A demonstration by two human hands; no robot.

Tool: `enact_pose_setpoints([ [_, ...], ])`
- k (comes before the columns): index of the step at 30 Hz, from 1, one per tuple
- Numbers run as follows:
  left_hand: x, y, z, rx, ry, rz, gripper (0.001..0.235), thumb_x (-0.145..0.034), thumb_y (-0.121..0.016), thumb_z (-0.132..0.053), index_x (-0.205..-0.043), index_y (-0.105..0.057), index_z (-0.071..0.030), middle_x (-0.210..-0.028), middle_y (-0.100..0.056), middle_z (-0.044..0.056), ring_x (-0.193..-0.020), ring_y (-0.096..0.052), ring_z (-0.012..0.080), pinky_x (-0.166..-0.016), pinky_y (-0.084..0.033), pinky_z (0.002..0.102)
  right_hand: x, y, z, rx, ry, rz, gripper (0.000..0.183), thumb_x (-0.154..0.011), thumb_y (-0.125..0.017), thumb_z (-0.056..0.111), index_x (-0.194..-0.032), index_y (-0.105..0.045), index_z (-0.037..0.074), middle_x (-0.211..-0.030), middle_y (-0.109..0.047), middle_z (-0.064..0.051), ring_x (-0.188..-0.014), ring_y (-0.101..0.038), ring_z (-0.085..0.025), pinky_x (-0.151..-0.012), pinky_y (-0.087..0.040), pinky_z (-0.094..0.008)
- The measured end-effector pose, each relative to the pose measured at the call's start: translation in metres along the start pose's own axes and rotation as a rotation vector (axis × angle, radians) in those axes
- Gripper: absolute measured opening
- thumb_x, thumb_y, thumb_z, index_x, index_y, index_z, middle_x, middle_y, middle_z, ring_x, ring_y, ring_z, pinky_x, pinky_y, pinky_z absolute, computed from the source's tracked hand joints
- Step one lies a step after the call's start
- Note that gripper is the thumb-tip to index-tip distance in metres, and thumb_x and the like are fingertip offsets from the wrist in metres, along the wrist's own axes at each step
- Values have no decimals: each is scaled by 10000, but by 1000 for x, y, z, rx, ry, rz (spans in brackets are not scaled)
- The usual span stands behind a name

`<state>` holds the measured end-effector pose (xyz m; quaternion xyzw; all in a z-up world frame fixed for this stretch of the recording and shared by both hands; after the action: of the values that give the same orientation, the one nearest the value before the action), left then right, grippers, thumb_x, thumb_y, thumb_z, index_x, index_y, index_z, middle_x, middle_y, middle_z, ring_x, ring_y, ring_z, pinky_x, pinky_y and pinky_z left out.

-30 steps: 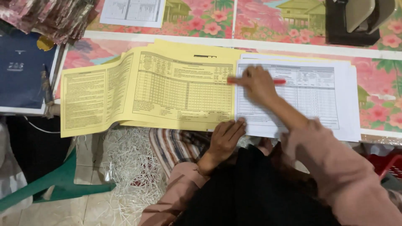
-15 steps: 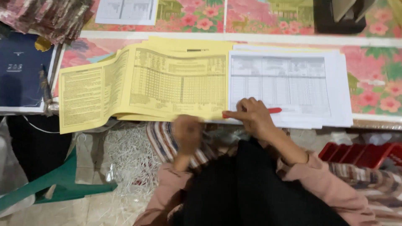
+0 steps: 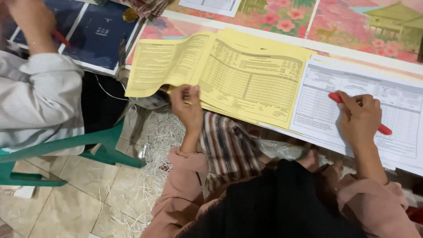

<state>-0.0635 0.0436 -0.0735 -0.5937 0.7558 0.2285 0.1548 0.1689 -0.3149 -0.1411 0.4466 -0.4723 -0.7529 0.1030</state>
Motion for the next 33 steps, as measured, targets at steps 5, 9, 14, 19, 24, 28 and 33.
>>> enact_pose_setpoints([
  [5,-13,9,56,777,851,-356,221,-860,-649,-134,-908,-439,-87,-721,-497,38,-625,-461,124,-536,-414,234,4,2,-28,69,-20,-92,296,-986,-647,22,-1259,-729,101,-989,-505,-151,-805,-496,-313,-745,-414,-447],
  [9,-27,10,29,884,1113,-416,221,-842,-670,-231,-941,-565,-64,-747,-486,32,-686,-471,162,-615,-443,261,4,0,-34,110,-63,-90,302,-979,-633,8,-1235,-734,134,-998,-503,-137,-809,-474,-308,-713,-424,-426],
  [14,-87,21,35,610,1028,-469,252,-931,-607,-276,-740,-524,-134,-582,-355,-31,-527,-266,81,-541,-281,196,4,2,-30,136,-76,-73,276,-1007,-630,10,-1225,-735,144,-997,-522,-140,-823,-468,-290,-696,-417,-395],
  [19,-125,18,75,537,1310,-378,671,-721,-693,-423,-1208,-408,-60,-1118,-446,74,-690,-257,186,-606,-382,352,5,4,-29,37,-103,-103,379,-929,-681,-45,-1307,-682,-47,-952,-464,-208,-865,-470,-345,-756,-435,-462],
  [24,-98,2,41,524,1217,-463,541,-769,-664,-306,-1251,-514,-114,-620,-247,23,-578,-283,158,-969,-436,595,-3,17,-11,46,-168,-148,253,-944,-734,6,-1170,-708,-104,-1117,-411,-217,-926,-502,-318,-668,-496,-411],
  [28,-94,-4,39,709,1229,-398,193,-868,-680,-211,-917,-526,-105,-505,-373,-34,-405,-327,88,-446,-342,223,1,16,-14,113,-140,-157,197,-957,-759,33,-1112,-738,-86,-1104,-462,-205,-943,-508,-308,-694,-491,-405],
  [33,-91,-34,70,0,688,-9,381,-826,-621,-233,-1182,-590,-98,-1196,-602,117,-699,-465,158,-590,-391,235,11,4,-27,126,-117,-169,130,-968,-740,-3,-1092,-727,-40,-1054,-504,-190,-927,-499,-314,-709,-457,-409],
])
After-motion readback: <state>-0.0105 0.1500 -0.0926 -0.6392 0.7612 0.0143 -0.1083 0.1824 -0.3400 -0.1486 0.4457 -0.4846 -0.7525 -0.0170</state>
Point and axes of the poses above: each hand's wrist, its own x-axis away from the middle knuckle, its own y-axis out of the back of the hand, z = x × y, the point moved 2 cm from there along -x, towards the middle knuckle
